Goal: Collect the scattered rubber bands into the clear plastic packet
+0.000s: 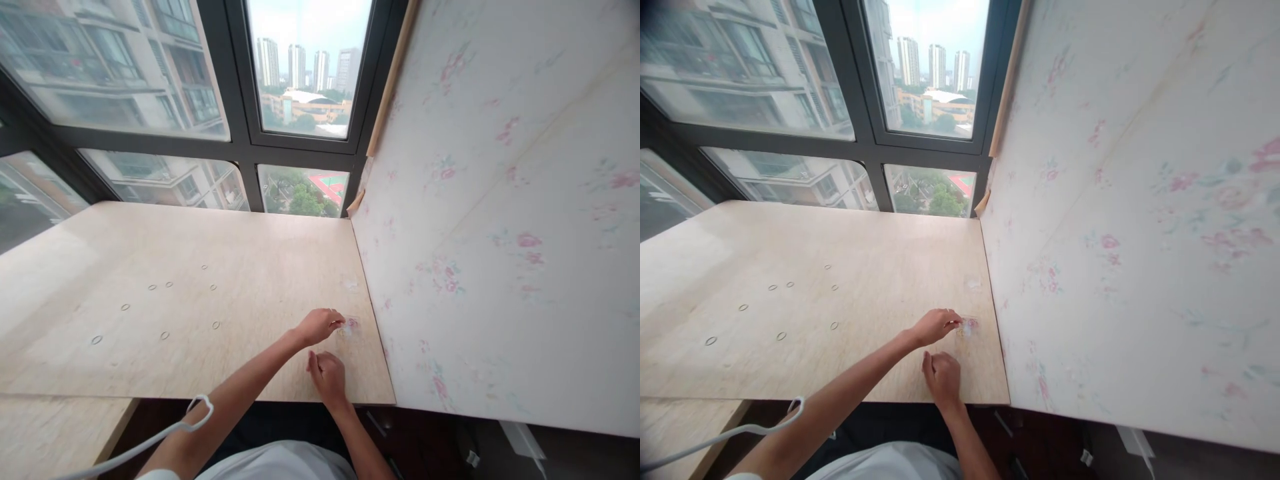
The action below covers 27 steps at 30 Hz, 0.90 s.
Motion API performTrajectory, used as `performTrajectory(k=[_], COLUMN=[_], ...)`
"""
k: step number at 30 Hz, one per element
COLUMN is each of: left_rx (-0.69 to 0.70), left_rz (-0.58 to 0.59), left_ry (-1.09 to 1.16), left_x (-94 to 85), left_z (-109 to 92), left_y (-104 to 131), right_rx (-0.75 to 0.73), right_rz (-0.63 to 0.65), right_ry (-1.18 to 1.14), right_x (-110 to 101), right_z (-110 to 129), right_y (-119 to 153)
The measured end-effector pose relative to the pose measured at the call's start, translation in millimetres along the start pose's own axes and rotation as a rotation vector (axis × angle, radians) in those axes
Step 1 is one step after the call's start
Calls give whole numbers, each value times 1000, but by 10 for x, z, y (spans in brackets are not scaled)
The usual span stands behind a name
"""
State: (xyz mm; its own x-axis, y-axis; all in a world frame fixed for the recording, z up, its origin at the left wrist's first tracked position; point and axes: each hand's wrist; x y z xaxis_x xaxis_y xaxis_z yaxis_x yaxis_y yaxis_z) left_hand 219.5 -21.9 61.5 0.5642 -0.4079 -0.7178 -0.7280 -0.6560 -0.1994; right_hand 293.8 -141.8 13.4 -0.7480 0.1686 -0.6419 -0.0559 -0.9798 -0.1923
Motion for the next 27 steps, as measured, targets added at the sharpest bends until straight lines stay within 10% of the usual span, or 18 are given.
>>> performTrajectory(k=[15,27], left_rx=[59,-223], left_rz=[111,-342], left_ry=[-159,57], left_x=[71,-75], left_z=[21,407], left_y=[18,886], right_rx=[-34,-20], right_rz=[-2,11], right_ry=[26,69], right_x=[13,50], right_z=[-39,-54], right_y=[-16,21])
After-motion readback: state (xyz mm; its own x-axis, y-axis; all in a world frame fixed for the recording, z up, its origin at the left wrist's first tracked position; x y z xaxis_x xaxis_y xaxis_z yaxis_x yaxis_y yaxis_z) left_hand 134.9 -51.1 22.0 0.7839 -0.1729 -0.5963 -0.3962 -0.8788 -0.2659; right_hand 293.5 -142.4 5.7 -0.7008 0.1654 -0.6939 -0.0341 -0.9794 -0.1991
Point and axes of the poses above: each hand's wrist, its own y-axis away from the middle knuckle, its own x-axis out of the palm, z = x × y, and after that the axes turned 6 degrees about x, right-handed
